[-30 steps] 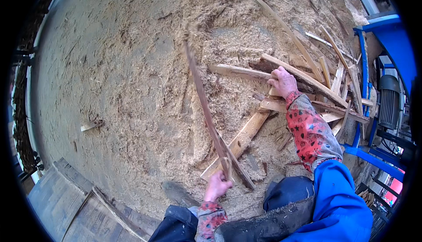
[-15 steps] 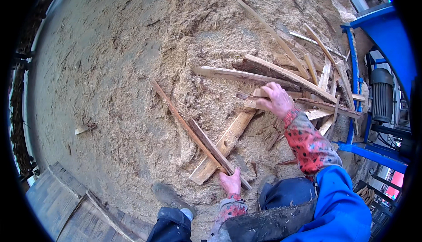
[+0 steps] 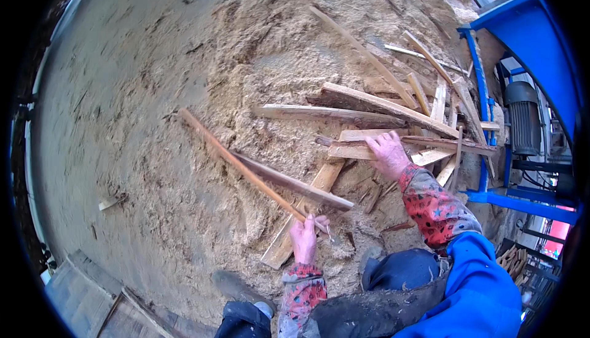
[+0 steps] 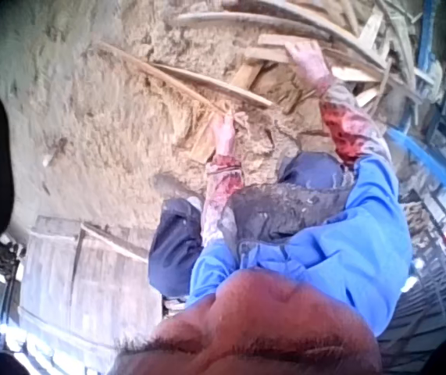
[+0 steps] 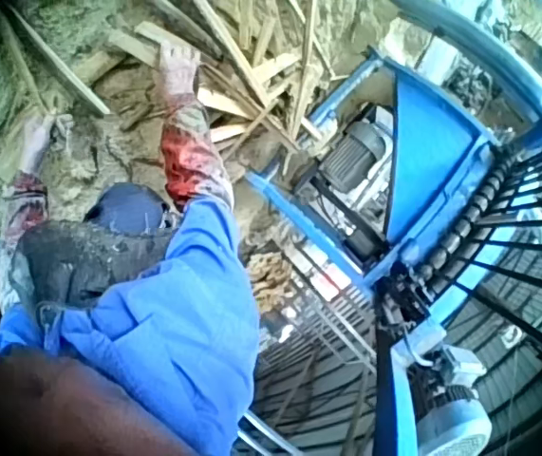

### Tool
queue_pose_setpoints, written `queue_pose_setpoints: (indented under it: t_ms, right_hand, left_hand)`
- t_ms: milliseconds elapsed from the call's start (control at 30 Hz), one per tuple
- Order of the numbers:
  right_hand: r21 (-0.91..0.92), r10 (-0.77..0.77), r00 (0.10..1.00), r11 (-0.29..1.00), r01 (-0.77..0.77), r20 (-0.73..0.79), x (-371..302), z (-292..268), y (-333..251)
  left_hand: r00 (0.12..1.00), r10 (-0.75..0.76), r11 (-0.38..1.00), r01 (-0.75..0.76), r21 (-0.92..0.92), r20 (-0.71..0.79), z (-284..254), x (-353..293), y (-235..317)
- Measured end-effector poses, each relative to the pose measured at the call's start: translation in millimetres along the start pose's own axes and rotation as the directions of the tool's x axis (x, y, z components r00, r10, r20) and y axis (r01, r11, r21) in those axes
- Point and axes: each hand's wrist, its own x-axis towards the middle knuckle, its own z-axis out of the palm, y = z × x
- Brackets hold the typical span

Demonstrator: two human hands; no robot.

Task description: The person gathers small wooden planks and offcuts from a pile of sawdust and places them into a two-wheeled cart. The person repeatedly picks up bundles of wood and loads them into the cart.

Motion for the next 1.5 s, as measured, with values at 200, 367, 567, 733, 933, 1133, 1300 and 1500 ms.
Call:
queue_pose_setpoints:
  t_ms: [200,367,567,733,933,1133,1300,1500]
  right_hand:
    - [0.106,-0.054,0.998,0.993,0.056,-0.024,2,1,-9]
    - [0.075,-0.026,0.999,0.997,0.028,-0.027,-1,16,-5]
    - [0.288,0.029,0.978,0.957,0.032,-0.204,-26,-28,-7]
    - [0.361,0.489,0.799,0.857,-0.367,-0.349,-111,-58,66]
    - [0.085,0.576,0.761,0.810,-0.580,-0.299,-197,-50,151]
    - [-0.039,0.524,0.843,0.851,-0.523,0.120,-162,-40,220]
    - [-0.249,0.543,0.766,0.839,-0.483,0.344,-163,-49,209]
    - [0.175,0.557,0.786,0.774,-0.609,0.268,-184,-40,187]
  left_hand:
    - [0.989,-0.140,0.989,0.142,0.038,-0.039,-5,-9,-34]
    - [0.981,-0.185,0.983,0.186,-0.005,0.057,-10,5,-37]
    - [0.934,-0.326,0.870,0.234,0.434,0.150,-2,-6,-12]
    - [0.936,-0.235,0.838,0.058,0.542,0.262,9,-10,33]
    - [0.934,-0.185,0.839,-0.012,0.544,0.306,40,-9,38]
    - [0.929,-0.206,0.829,-0.001,0.559,0.308,58,-13,23]
    - [0.921,-0.158,0.807,-0.088,0.584,0.356,57,-13,17]
    - [0.906,-0.153,0.873,-0.064,0.483,0.395,87,-18,-16]
